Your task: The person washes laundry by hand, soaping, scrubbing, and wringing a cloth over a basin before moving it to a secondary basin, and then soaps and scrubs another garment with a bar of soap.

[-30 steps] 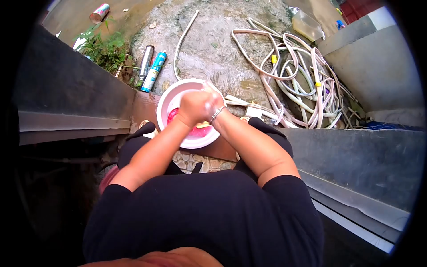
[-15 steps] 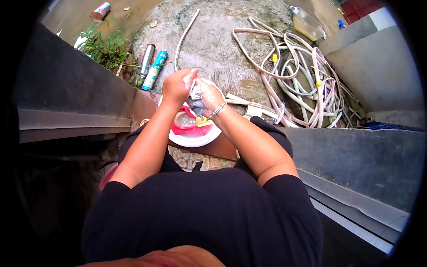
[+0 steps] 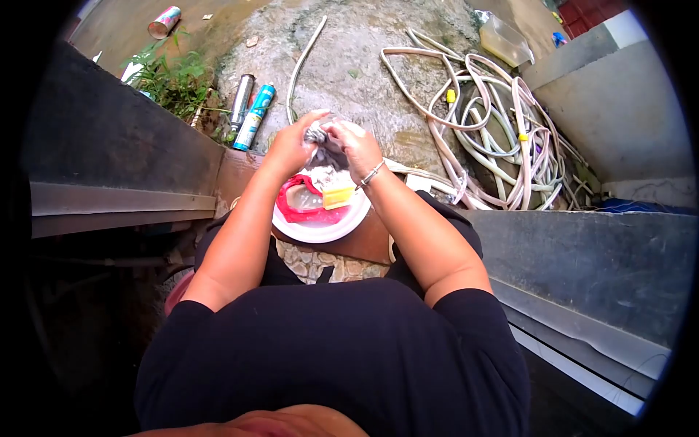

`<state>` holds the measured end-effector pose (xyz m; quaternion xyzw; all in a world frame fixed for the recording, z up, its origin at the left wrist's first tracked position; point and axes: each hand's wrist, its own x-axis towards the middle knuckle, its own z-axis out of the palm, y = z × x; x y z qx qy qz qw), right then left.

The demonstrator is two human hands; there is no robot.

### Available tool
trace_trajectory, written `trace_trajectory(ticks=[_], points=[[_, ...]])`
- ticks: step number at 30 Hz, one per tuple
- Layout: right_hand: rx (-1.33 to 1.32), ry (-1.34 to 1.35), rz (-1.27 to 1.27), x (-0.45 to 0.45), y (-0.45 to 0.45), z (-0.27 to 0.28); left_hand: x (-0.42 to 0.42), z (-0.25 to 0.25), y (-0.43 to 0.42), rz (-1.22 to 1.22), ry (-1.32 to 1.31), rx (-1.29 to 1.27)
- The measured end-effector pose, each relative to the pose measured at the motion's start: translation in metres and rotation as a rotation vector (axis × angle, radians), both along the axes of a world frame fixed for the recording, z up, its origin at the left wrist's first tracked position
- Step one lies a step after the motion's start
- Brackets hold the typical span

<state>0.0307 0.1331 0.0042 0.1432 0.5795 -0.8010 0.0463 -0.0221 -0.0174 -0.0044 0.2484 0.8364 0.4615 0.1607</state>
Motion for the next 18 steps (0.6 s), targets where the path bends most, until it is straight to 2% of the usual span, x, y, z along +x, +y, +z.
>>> trace_trajectory(ticks=[2,4,5,6,7,8,9,10,12,14,15,18], points=[[0.064,-0.05,-0.063,-0.004,-0.001,-0.011,-0.002,-0.004,0.004,0.116,0.414,0.205],[-0.184,-0.525,-0.067,0.001,-0.005,-0.019,0.003,-0.008,0.012,0.141,0.488,0.237],[-0.382,-0.5,0.05,0.004,-0.004,-0.027,0.013,-0.008,0.018,0.107,0.488,0.246],[-0.568,-0.301,0.096,0.006,-0.007,-0.035,0.024,-0.007,0.025,0.075,0.489,0.257],[-0.703,-0.214,0.137,-0.004,-0.005,-0.052,0.034,-0.005,0.032,0.037,0.517,0.263],[-0.838,-0.127,0.179,-0.012,-0.009,-0.045,0.044,-0.004,0.038,0.001,0.543,0.268],[-0.826,-0.13,0.241,-0.01,-0.001,-0.035,0.054,-0.003,0.042,-0.061,0.625,0.224],[-0.533,-0.252,0.004,-0.014,0.003,-0.032,0.063,0.008,0.043,-0.133,0.659,0.203],[-0.91,-0.057,0.34,-0.029,0.021,-0.092,0.064,0.007,0.043,-0.071,0.736,0.166],[-0.768,-0.135,-0.017,-0.001,-0.026,-0.018,0.037,0.001,0.036,0.245,0.744,0.245],[-0.592,-0.232,-0.231,-0.005,-0.032,-0.018,0.025,0.001,0.031,0.442,0.494,0.024],[-0.618,-0.155,-0.158,-0.002,-0.033,-0.006,0.009,0.004,0.019,0.48,0.566,0.11]])
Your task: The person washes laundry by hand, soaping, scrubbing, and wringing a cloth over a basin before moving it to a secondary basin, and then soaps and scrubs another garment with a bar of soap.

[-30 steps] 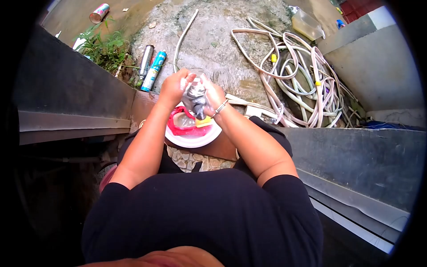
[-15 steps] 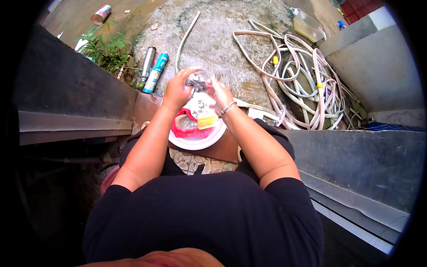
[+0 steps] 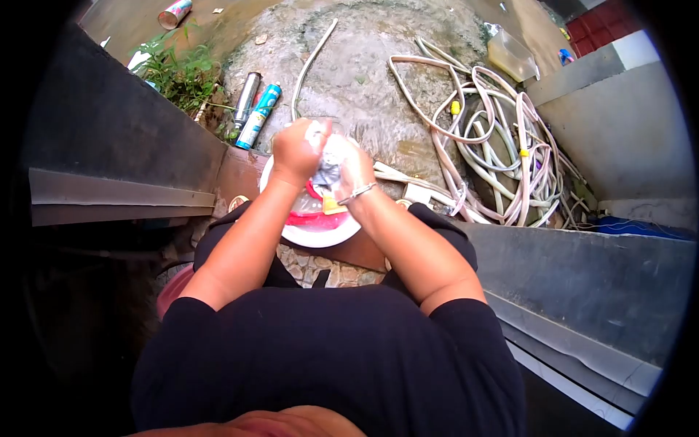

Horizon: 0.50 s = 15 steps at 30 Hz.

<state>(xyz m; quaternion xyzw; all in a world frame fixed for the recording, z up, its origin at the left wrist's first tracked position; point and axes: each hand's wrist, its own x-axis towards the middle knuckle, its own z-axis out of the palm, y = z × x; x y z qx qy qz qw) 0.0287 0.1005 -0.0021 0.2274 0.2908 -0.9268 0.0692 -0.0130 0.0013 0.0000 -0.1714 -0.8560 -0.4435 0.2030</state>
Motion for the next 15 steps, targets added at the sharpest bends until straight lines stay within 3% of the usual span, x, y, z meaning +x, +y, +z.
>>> trace_trajectory(ticks=[2,4,5,6,8,9,14,15], points=[[-0.017,-0.031,-0.003,-0.013,0.019,-0.013,0.017,-0.021,0.017,-0.157,0.101,-0.044],[-0.189,0.047,0.336,-0.019,0.055,-0.08,0.043,-0.004,0.022,-0.366,0.155,-0.207],[-0.172,0.121,0.208,-0.015,0.031,-0.056,0.038,-0.011,0.022,-0.316,0.185,-0.096],[-0.186,0.03,0.111,0.004,0.022,-0.026,0.028,-0.018,0.02,-0.227,0.147,-0.056],[0.003,-0.005,0.097,0.007,0.003,-0.007,0.005,-0.003,0.004,-0.051,-0.037,0.011],[0.006,0.004,0.104,0.004,0.004,0.001,0.003,0.012,-0.004,-0.02,-0.035,-0.074],[-0.021,0.036,0.072,-0.002,0.011,-0.001,0.003,0.005,-0.004,0.005,-0.128,-0.084],[0.025,0.096,0.104,-0.002,0.016,-0.006,-0.003,0.0,-0.007,-0.093,-0.115,-0.033]])
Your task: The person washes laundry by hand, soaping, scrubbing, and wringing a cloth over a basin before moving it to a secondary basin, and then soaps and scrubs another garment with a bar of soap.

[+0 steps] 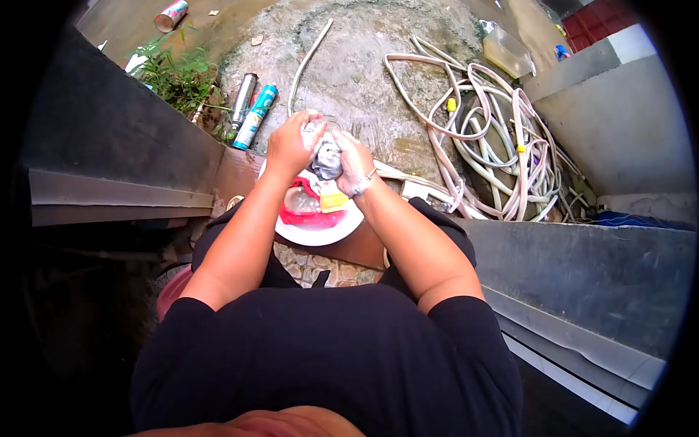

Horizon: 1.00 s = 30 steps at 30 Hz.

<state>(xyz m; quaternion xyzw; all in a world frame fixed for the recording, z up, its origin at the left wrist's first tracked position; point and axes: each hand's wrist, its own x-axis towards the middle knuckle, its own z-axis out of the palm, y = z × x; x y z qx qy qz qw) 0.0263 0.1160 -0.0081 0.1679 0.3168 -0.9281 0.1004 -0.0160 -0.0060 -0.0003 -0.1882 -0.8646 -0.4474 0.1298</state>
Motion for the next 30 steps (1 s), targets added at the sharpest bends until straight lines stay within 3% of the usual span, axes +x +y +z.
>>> trace_trajectory(ticks=[3,5,6,8,11,13,15,16,17,19,21,23,24,25,29,30], points=[[0.132,0.03,-0.035,-0.004,0.013,-0.011,-0.008,0.0,-0.012,-0.191,-0.106,-0.049],[0.115,0.073,-0.01,-0.006,0.016,-0.009,-0.003,0.005,-0.012,-0.391,-0.418,-0.054],[0.182,0.106,0.016,-0.007,0.016,-0.008,-0.005,-0.014,-0.008,-0.421,-0.395,0.023],[0.317,0.181,0.137,-0.005,0.017,0.002,-0.006,-0.005,-0.011,-0.426,-0.372,0.054],[0.492,0.176,0.096,-0.006,0.021,0.003,-0.011,-0.005,-0.016,-0.399,-0.239,0.061],[0.402,0.096,0.035,-0.005,0.015,-0.002,-0.011,-0.005,-0.015,-0.2,-0.067,-0.008],[0.133,-0.284,0.134,-0.002,0.013,-0.014,-0.005,-0.009,-0.002,-0.15,0.046,0.084],[-0.014,-0.201,0.229,0.004,0.007,-0.014,0.004,-0.008,0.005,-0.192,0.119,0.062],[-0.21,-0.035,0.141,0.001,0.001,-0.03,0.015,-0.007,0.012,-0.233,0.19,0.039],[-0.207,0.105,0.297,-0.007,0.015,-0.046,0.042,-0.007,0.025,-0.375,0.238,-0.101],[-0.228,-0.041,0.203,-0.009,0.028,-0.049,0.058,0.007,0.027,-0.49,0.377,-0.117],[-0.488,0.249,0.514,-0.01,0.028,-0.046,0.047,0.001,0.026,-0.445,0.447,-0.058],[-0.393,0.052,0.116,-0.008,0.017,-0.05,0.036,-0.002,0.022,-0.334,0.396,-0.026],[-0.125,-0.032,-0.087,0.002,-0.013,0.013,0.021,-0.003,0.016,-0.225,0.344,0.006],[-0.14,-0.056,-0.071,0.005,-0.01,0.005,0.009,0.01,0.008,0.06,0.378,-0.046],[-0.143,-0.023,-0.071,-0.001,-0.003,-0.004,0.006,-0.019,0.016,-0.058,0.459,-0.095]])
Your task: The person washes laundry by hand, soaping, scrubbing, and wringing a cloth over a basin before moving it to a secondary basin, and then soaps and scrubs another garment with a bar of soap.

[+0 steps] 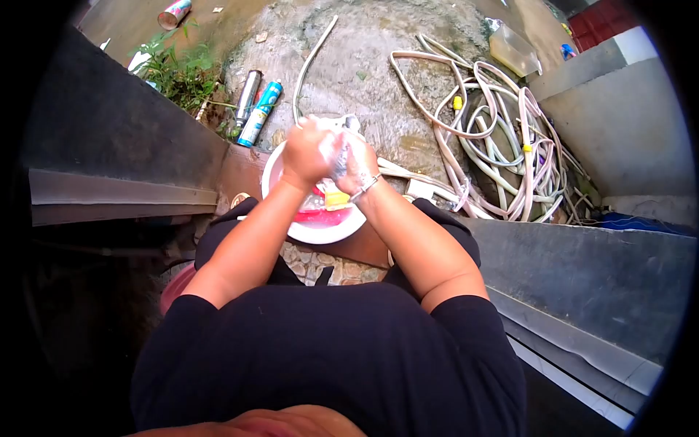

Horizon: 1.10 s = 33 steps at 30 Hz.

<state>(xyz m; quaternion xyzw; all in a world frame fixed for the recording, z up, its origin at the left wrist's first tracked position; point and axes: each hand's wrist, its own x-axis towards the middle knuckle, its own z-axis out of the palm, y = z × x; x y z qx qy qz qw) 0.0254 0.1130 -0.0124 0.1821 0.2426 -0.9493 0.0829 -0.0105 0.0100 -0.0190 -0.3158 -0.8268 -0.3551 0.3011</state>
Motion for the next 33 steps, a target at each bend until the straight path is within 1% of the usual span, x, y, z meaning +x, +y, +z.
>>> trace_trajectory(ticks=[1,3,5,6,7,8,10,11,12,13,15,16,17,19,20,22,23,24,25,26,27,28,29,30,31,32,33], points=[[0.012,-0.045,0.019,-0.009,0.01,-0.015,0.02,0.013,0.003,-0.249,-0.054,-0.04],[-0.272,0.417,0.461,-0.014,0.051,-0.058,0.051,0.016,0.017,-0.382,-0.033,-0.052],[-0.337,0.282,0.338,-0.005,0.03,-0.06,0.031,0.011,0.012,-0.323,-0.042,0.01],[0.008,-0.076,-0.042,0.004,-0.012,0.02,0.01,0.008,0.003,-0.164,-0.076,0.055],[0.06,-0.095,0.053,0.006,-0.014,0.017,-0.003,0.012,-0.002,-0.006,-0.099,0.1],[0.027,-0.068,0.061,0.007,-0.014,0.017,-0.002,0.014,-0.002,-0.005,-0.097,0.1],[-0.013,-0.036,0.061,0.006,-0.014,0.015,0.003,0.02,-0.003,0.11,-0.16,0.082],[0.075,-0.026,0.063,0.002,-0.009,0.01,0.01,0.017,0.0,0.106,-0.155,0.079],[0.168,-0.021,0.065,-0.001,-0.002,0.004,0.022,0.009,0.007,-0.094,-0.107,0.019],[0.17,-0.024,0.063,-0.001,0.007,-0.004,0.03,0.004,0.012,-0.292,-0.061,-0.041],[0.489,0.016,0.299,0.002,0.024,-0.029,0.032,0.005,0.012,-0.286,-0.067,-0.022],[-0.194,0.392,0.305,0.001,0.022,-0.061,0.032,0.005,0.011,-0.273,-0.07,-0.003],[0.103,-0.041,0.026,0.005,-0.015,0.013,0.015,0.0,0.003,-0.13,-0.093,0.043],[0.075,-0.055,0.065,0.006,-0.015,0.013,-0.003,0.023,-0.011,0.056,-0.294,0.168],[0.074,-0.053,0.065,0.006,-0.013,0.012,-0.003,0.019,-0.01,0.056,-0.291,0.167],[0.101,-0.12,0.105,0.002,-0.003,0.007,0.0,0.009,-0.003,0.029,-0.1,0.1],[0.104,-0.117,0.106,-0.006,0.009,-0.011,0.012,0.011,0.004,0.03,-0.097,0.103],[-0.048,0.01,0.182,-0.015,0.025,-0.041,0.033,0.012,0.01,-0.194,-0.075,0.05],[-0.202,0.138,0.258,-0.015,0.03,-0.045,0.044,0.012,0.012,-0.416,-0.052,-0.005],[-0.226,0.382,0.451,-0.011,0.04,-0.047,0.042,0.013,0.01,-0.412,-0.055,-0.006],[-0.227,0.378,0.457,-0.008,0.036,-0.055,0.038,0.014,0.008,-0.4,-0.057,0.012],[-0.079,0.137,0.223,0.003,0.003,-0.007,0.032,0.015,0.008,-0.39,-0.06,0.031],[0.071,-0.103,-0.014,0.01,-0.014,0.02,0.016,0.013,0.004,-0.149,-0.019,-0.069],[0.114,-0.138,0.059,0.006,-0.012,0.015,0.01,0.023,-0.004,-0.071,-0.064,0.004],[0.116,-0.125,0.063,0.002,-0.01,0.015,0.003,0.033,-0.01,0.008,-0.1,0.077],[0.094,-0.096,0.065,0.001,-0.008,0.014,0.001,0.03,-0.01,0.011,-0.096,0.077],[0.067,-0.075,0.064,0.004,-0.007,0.012,0.002,0.023,-0.012,-0.007,-0.257,0.054]])
